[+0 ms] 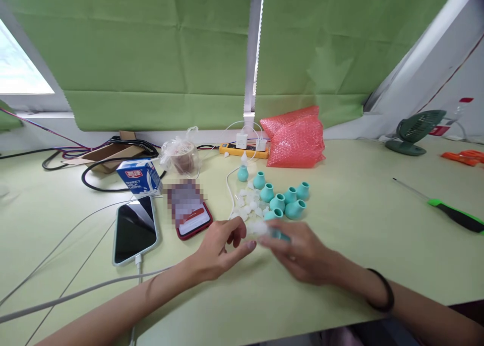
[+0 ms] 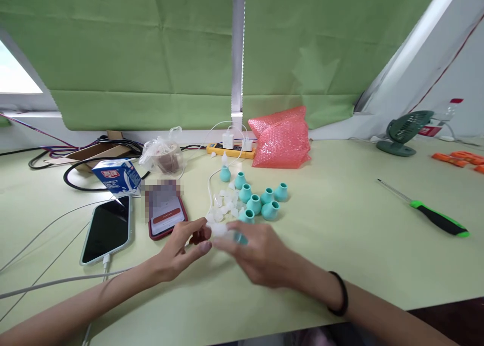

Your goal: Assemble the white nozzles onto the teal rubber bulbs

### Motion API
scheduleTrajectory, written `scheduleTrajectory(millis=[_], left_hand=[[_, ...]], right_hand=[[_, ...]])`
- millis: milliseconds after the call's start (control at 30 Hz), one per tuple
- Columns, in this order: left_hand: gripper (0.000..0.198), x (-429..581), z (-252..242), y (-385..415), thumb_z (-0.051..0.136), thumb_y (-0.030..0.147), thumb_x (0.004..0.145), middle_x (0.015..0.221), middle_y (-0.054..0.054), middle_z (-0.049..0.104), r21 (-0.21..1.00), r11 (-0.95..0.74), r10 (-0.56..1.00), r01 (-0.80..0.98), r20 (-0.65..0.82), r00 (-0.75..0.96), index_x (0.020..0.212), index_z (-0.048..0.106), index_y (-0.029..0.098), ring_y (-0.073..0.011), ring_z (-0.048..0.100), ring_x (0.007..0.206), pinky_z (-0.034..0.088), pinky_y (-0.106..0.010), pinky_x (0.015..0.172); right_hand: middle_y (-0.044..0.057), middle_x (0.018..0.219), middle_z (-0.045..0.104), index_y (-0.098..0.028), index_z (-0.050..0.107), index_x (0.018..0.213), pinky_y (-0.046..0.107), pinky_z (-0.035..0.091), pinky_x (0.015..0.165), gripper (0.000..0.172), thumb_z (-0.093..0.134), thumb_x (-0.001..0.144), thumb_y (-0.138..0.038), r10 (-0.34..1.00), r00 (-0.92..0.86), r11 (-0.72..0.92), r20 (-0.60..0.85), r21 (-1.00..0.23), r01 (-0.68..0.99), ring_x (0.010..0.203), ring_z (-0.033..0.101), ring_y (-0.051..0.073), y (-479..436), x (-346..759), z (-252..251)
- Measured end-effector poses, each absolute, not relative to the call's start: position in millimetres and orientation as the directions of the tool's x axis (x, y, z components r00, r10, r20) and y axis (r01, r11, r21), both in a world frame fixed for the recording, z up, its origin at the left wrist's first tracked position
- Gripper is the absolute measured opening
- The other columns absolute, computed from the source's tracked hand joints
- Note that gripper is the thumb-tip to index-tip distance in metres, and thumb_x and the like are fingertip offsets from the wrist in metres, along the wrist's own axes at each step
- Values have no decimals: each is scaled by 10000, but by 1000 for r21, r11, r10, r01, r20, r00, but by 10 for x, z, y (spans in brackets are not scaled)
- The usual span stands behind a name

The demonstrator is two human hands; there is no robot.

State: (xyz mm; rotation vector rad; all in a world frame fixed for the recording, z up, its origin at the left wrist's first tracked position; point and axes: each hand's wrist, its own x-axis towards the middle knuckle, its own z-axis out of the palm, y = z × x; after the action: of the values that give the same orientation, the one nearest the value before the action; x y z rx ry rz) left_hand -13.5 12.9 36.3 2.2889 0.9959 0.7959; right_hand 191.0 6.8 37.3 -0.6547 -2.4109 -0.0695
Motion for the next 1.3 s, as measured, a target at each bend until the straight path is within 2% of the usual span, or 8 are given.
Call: scheduleTrajectory(millis=[133, 300, 467, 667, 800, 1033, 1167, 1300], left_hand=[[403, -67, 352, 130, 326, 385, 840, 477, 55, 326, 824, -409, 791, 393, 106, 602, 508, 335, 155, -61, 262, 438, 215, -215, 446], [467, -42, 284, 176, 337, 455, 820, 365, 62, 288, 984, 87, 729, 156, -170, 663, 455, 289, 167, -48, 211, 357, 137, -218, 385], [453, -92, 265, 279, 223, 488, 830, 292, 78, 272, 918, 392, 599, -54, -210, 773, 517, 321, 176, -53, 173, 305, 175, -222, 393], [257, -104, 300, 400, 507, 397, 755, 428, 75, 388, 991, 101, 882, 92, -132, 453, 769, 482, 142, -46, 275, 397, 168, -186, 400], [397, -103, 247, 452, 543, 309, 728, 507, 60, 461, 984, 58, 886, 170, -129, 446, 1071, 439, 139, -50, 342, 398, 242, -180, 390], [262, -117, 311, 365, 418, 242, 791, 709, -30, 548, 969, -156, 910, 193, 65, 408, 1018, 493, 136, -106, 484, 556, 420, -237, 490], [209, -115, 380, 210, 461, 202, 778, 838, -70, 567, 686, -617, 761, 385, 397, 513, 948, 568, 145, -163, 507, 769, 437, -298, 673], [292, -95, 365, 148, 456, 190, 800, 891, -83, 547, 363, -820, 571, 442, 471, 672, 1085, 519, 187, -180, 477, 812, 441, -325, 691]], right_hand=[[85, 1054, 560, -226, 311, 1167, 272, 472, 679, 449, 430, 754, -96, 508, -650, 861, 566, -301, 410, 890, 576, 170, -70, 1764, 175], [56, 909, 609, -204, 399, 1035, 246, 489, 683, 350, 525, 711, -164, 694, -478, 719, 538, -553, 422, 807, 608, 159, -84, 1733, 140], [13, 752, 630, -218, 457, 926, 249, 475, 603, 284, 551, 662, -175, 668, -409, 739, 621, -495, 456, 646, 615, 152, -145, 1738, 121], [28, 847, 634, -218, 470, 946, 230, 462, 669, 291, 550, 671, -167, 613, -547, 784, 570, -523, 334, 770, 606, 147, -156, 1731, 98], [53, 862, 612, -186, 504, 938, 245, 453, 713, 234, 545, 707, -186, 635, -585, 745, 504, -600, 292, 809, 574, 149, -130, 1721, 99], [32, 752, 588, -172, 464, 957, 300, 453, 704, 192, 469, 805, -288, 854, -482, 328, 196, -922, 206, 685, 578, 136, -67, 1717, 105], [11, 755, 547, -194, 365, 926, 257, 454, 481, 243, 453, 806, -387, 865, -502, -51, -6, -996, -76, 468, 543, 91, -1, 1691, 73], [-21, 673, 532, -207, 342, 911, 213, 412, 376, 249, 468, 793, -387, 847, -528, -179, -56, -966, -184, 403, 520, 89, 32, 1684, 29]])
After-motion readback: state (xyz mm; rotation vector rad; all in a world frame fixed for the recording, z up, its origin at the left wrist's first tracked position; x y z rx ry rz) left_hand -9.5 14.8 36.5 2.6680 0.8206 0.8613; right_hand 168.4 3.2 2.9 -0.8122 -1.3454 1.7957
